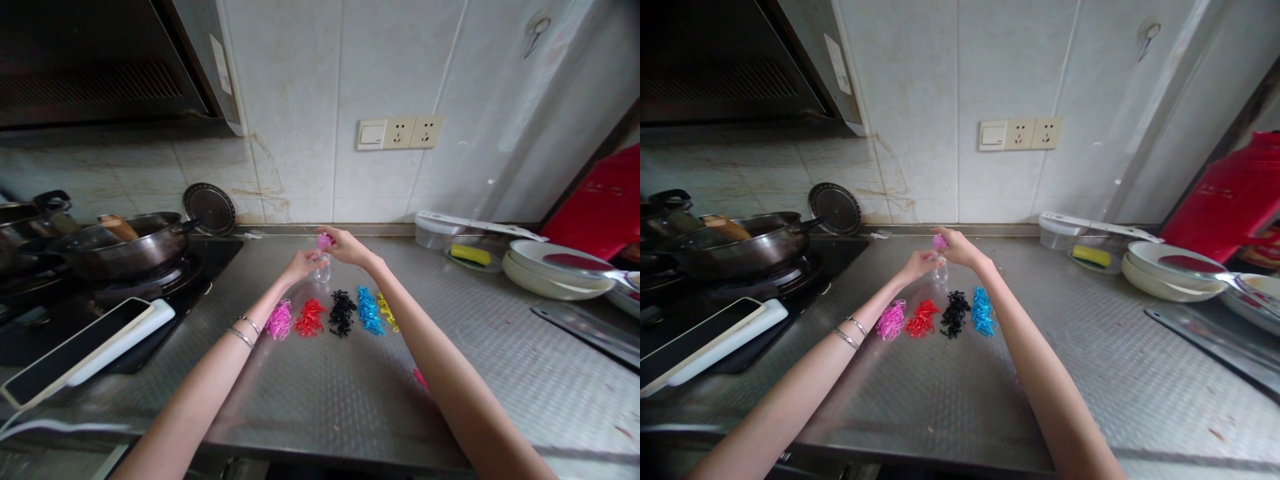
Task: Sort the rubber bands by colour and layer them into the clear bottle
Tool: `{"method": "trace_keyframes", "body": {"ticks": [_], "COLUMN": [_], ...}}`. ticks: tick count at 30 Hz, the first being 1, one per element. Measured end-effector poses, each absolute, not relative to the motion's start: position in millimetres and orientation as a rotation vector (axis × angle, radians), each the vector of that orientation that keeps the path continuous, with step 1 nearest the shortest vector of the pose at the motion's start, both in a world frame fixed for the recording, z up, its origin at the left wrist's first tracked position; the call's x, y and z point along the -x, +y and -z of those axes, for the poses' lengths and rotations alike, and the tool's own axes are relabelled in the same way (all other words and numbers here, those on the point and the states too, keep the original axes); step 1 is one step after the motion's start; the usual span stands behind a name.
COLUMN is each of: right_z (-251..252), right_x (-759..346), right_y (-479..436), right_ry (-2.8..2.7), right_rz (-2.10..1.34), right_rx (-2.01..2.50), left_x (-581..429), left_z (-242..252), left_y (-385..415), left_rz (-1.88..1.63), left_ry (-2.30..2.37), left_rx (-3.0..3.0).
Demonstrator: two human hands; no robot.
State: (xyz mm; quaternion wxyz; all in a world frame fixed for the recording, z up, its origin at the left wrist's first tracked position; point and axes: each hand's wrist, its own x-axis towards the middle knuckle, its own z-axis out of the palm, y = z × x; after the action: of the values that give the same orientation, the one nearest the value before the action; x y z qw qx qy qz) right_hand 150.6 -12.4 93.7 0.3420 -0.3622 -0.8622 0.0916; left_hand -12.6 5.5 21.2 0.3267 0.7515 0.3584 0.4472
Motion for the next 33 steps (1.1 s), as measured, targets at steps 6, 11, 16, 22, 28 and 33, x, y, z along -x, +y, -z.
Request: {"method": "trace_keyframes", "body": {"ticks": [6, 11, 16, 22, 28, 33], "right_z": [-91.6, -83.4, -81.2, -88.5, -99.6, -110.9], "right_x": [-146.6, -131.2, -128.4, -137.6, -140.7, -156.9], "right_y": [-13.9, -14.4, -15.3, -18.4, -21.6, -20.5], "right_ry": [-2.217, -2.097, -2.014, -2.092, -2.085, -2.013], "right_rz": [-0.192, -0.081, -0.04, -0.057, -0.078, -0.057], "right_rx": [0.948, 1.018, 1.166, 1.207, 1.106, 1.114], "left_x": [11.7, 11.9, 12.5, 11.5, 10.7, 11.6], "left_z": [-20.6, -18.9, -18.2, -21.0, -24.9, -23.8], "left_y": [5.7, 9.3, 10.7, 7.3, 2.0, 3.5], "left_rz": [-1.199, -1.232, -1.236, -1.2, -1.182, -1.176], "left_ry": [0.96, 1.067, 1.029, 1.01, 1.005, 0.964], "left_rx": [-1.975, -1.991, -2.018, -1.994, -1.961, -1.891]}}
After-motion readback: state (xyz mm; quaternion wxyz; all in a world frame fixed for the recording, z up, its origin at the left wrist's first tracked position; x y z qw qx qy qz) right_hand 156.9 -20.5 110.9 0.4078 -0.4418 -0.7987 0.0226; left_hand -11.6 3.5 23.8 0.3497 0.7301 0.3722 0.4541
